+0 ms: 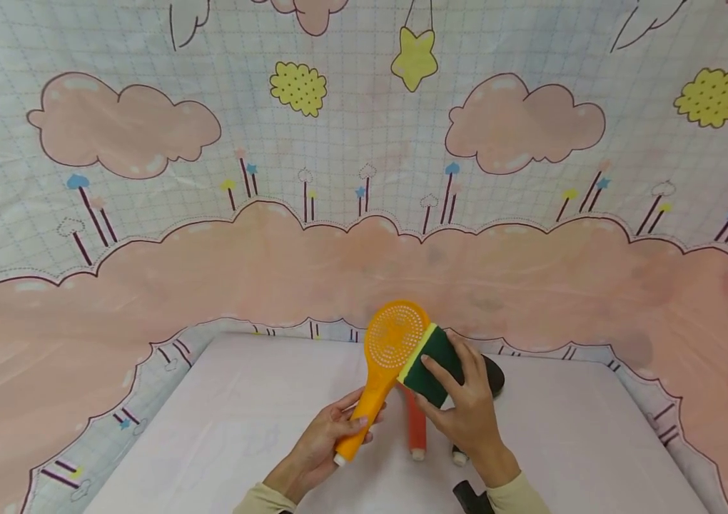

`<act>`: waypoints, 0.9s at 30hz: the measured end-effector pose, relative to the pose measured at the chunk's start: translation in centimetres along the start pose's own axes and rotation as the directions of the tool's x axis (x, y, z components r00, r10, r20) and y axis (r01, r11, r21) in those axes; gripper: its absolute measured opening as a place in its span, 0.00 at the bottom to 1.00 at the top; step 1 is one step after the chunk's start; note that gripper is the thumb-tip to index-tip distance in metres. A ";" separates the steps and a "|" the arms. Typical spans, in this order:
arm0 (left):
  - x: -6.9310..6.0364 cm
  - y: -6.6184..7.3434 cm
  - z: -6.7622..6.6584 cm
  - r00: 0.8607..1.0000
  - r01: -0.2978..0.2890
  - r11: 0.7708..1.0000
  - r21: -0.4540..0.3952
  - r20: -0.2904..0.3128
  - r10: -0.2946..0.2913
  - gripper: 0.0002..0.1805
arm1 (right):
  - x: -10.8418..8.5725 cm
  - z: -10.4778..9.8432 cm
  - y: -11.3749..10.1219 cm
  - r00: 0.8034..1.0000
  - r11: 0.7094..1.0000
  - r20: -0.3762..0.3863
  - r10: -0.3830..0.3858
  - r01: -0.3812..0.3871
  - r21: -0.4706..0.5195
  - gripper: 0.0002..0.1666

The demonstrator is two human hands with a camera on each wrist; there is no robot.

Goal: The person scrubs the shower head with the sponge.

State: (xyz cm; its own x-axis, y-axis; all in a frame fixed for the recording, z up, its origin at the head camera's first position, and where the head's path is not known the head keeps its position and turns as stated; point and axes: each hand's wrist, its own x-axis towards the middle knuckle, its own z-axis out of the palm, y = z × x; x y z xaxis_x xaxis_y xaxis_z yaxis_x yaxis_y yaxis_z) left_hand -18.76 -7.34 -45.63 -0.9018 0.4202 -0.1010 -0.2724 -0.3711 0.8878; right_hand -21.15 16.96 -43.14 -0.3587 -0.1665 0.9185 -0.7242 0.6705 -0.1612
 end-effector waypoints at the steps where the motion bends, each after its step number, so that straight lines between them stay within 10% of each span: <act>1: 0.1 0.0 0.1 1.000 -0.003 1.000 0.016 -0.018 0.003 0.33 | -0.1 0.1 0.0 1.000 1.000 0.003 -0.005 0.005 -0.007 0.32; 27: -0.3 0.8 0.7 0.986 -0.063 0.984 0.168 -0.141 0.088 0.36 | -0.6 1.0 -0.7 0.996 0.999 0.081 -0.029 0.032 -0.027 0.31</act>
State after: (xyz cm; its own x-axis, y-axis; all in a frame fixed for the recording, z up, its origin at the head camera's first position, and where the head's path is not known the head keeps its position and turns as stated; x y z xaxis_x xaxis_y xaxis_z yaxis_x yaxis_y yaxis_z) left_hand -18.45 -7.23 -44.57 -0.9605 0.2651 -0.0852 -0.1543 -0.2522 0.9553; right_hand -21.02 15.87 -43.97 -0.3835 -0.2440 0.8907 -0.7188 0.6844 -0.1221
